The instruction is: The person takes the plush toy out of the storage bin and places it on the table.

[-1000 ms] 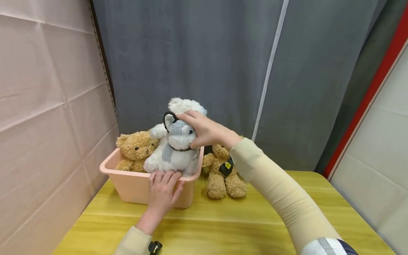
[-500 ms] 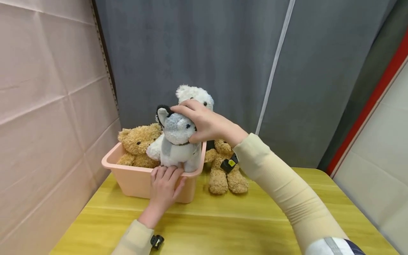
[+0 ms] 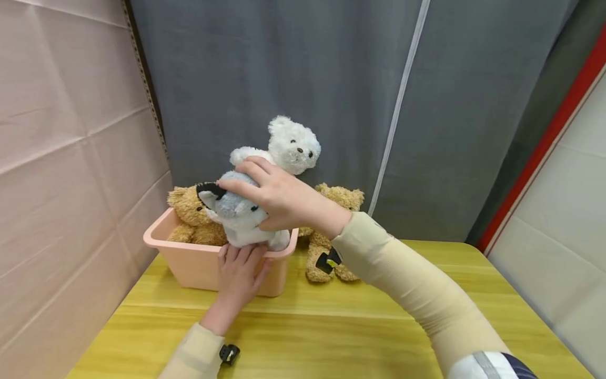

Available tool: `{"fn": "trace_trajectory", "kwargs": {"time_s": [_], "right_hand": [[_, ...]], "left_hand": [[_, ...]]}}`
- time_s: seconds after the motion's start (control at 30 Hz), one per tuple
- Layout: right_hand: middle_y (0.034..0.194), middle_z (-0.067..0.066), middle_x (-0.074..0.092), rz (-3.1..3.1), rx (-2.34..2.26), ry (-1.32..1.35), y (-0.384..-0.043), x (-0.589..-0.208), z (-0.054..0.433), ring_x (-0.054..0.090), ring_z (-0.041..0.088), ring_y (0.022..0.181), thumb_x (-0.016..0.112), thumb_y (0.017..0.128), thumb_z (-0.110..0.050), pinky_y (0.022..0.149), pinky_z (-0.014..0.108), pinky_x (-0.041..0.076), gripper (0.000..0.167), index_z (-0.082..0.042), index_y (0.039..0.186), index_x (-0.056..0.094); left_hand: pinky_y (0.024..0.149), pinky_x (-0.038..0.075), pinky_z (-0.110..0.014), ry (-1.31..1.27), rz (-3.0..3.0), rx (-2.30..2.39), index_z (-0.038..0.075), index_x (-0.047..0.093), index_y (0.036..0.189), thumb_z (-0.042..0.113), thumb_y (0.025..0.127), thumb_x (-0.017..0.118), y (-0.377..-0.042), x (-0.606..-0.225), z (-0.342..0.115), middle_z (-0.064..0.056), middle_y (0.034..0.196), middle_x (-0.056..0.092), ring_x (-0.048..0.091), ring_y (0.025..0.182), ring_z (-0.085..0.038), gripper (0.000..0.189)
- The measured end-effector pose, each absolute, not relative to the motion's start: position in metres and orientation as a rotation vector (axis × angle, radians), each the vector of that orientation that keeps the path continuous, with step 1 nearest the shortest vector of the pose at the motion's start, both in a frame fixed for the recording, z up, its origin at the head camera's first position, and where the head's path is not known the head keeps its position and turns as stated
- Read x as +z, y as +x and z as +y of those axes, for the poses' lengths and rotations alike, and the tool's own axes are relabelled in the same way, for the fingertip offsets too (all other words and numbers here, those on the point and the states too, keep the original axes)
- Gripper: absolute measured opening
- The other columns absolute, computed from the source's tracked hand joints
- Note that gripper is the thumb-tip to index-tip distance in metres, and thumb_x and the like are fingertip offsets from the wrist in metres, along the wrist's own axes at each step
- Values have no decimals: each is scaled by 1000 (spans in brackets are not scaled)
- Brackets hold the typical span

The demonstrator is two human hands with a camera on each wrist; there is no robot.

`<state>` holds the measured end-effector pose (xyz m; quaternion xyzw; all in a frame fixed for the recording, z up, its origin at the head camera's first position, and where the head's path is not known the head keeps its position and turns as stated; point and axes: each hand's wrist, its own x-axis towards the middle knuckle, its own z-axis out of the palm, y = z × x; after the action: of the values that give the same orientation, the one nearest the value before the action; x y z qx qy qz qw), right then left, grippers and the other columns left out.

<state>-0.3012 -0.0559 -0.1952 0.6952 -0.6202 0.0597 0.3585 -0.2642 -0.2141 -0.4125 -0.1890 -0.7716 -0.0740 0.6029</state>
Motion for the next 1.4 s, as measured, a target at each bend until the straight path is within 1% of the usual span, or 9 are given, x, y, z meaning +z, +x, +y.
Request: {"fn": "trace_trajectory", "kwargs": {"time_s": [0.1, 0.23, 0.37, 0.47, 0.63, 0.8, 0.87, 1.13, 1.4], "right_hand": [[130, 19, 45, -1639, 206, 1818, -307, -198, -61, 39, 30, 124, 77, 60, -8, 103, 37, 35, 81, -7, 136, 49], [136, 15, 40, -1918, 424, 1797, -331, -201, -58, 35, 26, 128, 77, 61, -7, 102, 34, 34, 88, -8, 142, 43], [140, 9, 40, -2170, 815, 1646, -362, -218, -49, 39, 20, 125, 77, 64, -6, 100, 33, 36, 92, -11, 147, 37], [137, 7, 44, -2198, 1055, 1541, -374, -232, -44, 45, 18, 117, 76, 65, -4, 94, 34, 40, 91, -13, 147, 38], [128, 3, 51, -2144, 1190, 1458, -373, -235, -47, 50, 15, 108, 74, 65, -2, 88, 32, 43, 85, -16, 143, 44], [131, 2, 49, -2071, 1139, 1545, -367, -222, -52, 49, 14, 110, 73, 67, -3, 87, 33, 43, 82, -16, 142, 46], [131, 2, 49, -2062, 1162, 1514, -368, -217, -52, 49, 15, 110, 73, 66, -3, 87, 32, 43, 82, -17, 142, 46], [126, 4, 52, -2019, 1841, 1077, -383, -208, -38, 51, 20, 101, 67, 69, -2, 80, 34, 43, 81, -29, 142, 43], [124, 7, 52, -1809, 2145, 1019, -379, -203, -28, 52, 22, 104, 64, 67, 4, 82, 35, 45, 77, -22, 138, 48]], "left_hand": [[83, 27, -51, -423, -1814, -168, 14, 63, 101, 42, 101, 43, -262, -413, -217, -5, 102, 61, 47, 90, -33, 35], [84, 28, -50, -402, -1827, -184, 12, 64, 102, 44, 100, 42, -261, -413, -216, -6, 99, 62, 48, 86, -30, 39], [86, 29, -50, -403, -1838, -205, 12, 66, 103, 47, 98, 42, -261, -414, -214, -5, 98, 63, 48, 84, -27, 42], [86, 29, -50, -422, -1840, -208, 13, 65, 104, 47, 98, 43, -261, -415, -213, -5, 99, 62, 48, 84, -26, 41], [86, 29, -50, -435, -1839, -214, 13, 64, 104, 46, 99, 42, -260, -416, -212, -4, 98, 61, 47, 84, -27, 40], [87, 28, -51, -423, -1820, -217, 13, 65, 102, 46, 99, 42, -261, -418, -212, -5, 96, 61, 47, 84, -27, 40], [86, 28, -51, -424, -1813, -219, 12, 65, 102, 46, 99, 43, -261, -418, -212, -6, 96, 61, 47, 83, -28, 41], [84, 31, -51, -419, -1796, -205, 12, 67, 100, 47, 99, 42, -267, -416, -208, -7, 92, 63, 51, 84, -30, 43], [85, 31, -51, -437, -1805, -223, 12, 67, 101, 46, 98, 44, -270, -417, -206, -8, 97, 65, 52, 86, -31, 41]]}}
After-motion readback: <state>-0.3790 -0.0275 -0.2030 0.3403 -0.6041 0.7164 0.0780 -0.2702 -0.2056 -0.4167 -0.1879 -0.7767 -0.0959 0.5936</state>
